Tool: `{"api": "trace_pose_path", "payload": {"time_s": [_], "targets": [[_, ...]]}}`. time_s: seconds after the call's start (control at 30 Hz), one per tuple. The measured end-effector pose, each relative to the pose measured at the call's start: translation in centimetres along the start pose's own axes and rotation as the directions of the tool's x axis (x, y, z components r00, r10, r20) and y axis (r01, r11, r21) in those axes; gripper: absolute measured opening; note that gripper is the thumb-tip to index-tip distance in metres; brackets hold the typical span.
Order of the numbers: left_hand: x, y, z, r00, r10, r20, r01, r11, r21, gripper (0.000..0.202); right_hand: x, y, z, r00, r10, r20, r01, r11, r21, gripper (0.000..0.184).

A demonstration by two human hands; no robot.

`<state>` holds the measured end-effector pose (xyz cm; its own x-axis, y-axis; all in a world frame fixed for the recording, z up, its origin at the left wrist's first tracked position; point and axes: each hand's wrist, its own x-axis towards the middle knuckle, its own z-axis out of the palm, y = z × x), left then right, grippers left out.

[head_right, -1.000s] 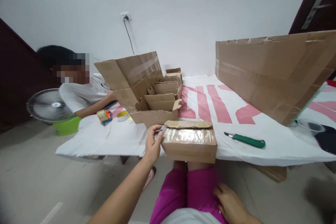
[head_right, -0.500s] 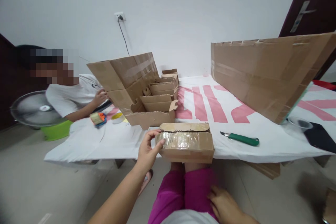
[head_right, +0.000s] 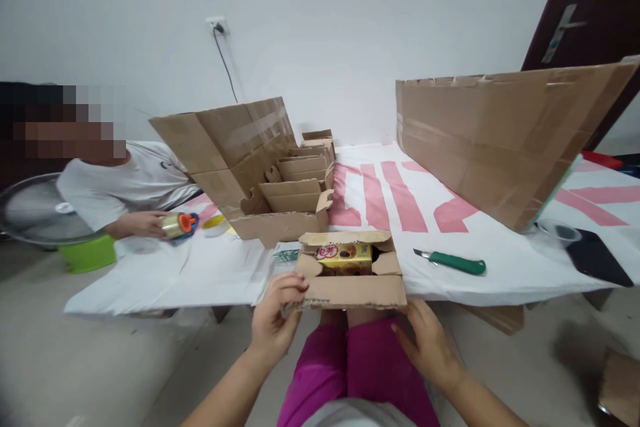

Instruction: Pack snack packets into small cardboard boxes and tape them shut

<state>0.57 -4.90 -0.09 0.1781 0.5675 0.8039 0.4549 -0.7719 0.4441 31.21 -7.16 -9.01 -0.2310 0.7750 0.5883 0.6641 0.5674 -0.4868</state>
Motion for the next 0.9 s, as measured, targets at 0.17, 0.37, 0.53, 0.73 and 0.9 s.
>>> {"api": "trace_pose_path", "payload": {"time_s": [0.17,0.37,0.53,0.73,0.9], "targets": [[-1.2,0.1,0.0,0.993,0.119,0.021,-0.121,0.972,0.201,0.019,0.2,0.1,-0.3,0.996,0.084,-0.009,-0.084,0.995,0.046,0.021],[-1.3,0.0,0.3,0.992,0.12,0.023,-0.122,0.973,0.196,0.021,1.5,-0.4,-1.7,0.969,0.027,-0.245,-0.028,1.0,0.002,0.05],[-1.8,0.2,-0.1,0.991,0.11,0.083,-0.119,0.986,0.116,0.029,3.9,-2.1,-3.1,0.988,-0.066,-0.142,0.07,0.997,0.024,0.06],[-3.2,-1.6,0.3,0.936,-0.286,-0.205,0.279,0.958,-0.063,0.02,4.3,-1.3,-1.6,0.981,-0.015,-0.193,0.009,1.0,-0.029,0.056],[-3.7,-3.6,1.6,0.779,-0.626,0.033,0.59,0.716,-0.373,0.049,3.5,0.4,-0.9,0.968,0.111,-0.225,-0.111,0.994,0.012,0.053]]}}
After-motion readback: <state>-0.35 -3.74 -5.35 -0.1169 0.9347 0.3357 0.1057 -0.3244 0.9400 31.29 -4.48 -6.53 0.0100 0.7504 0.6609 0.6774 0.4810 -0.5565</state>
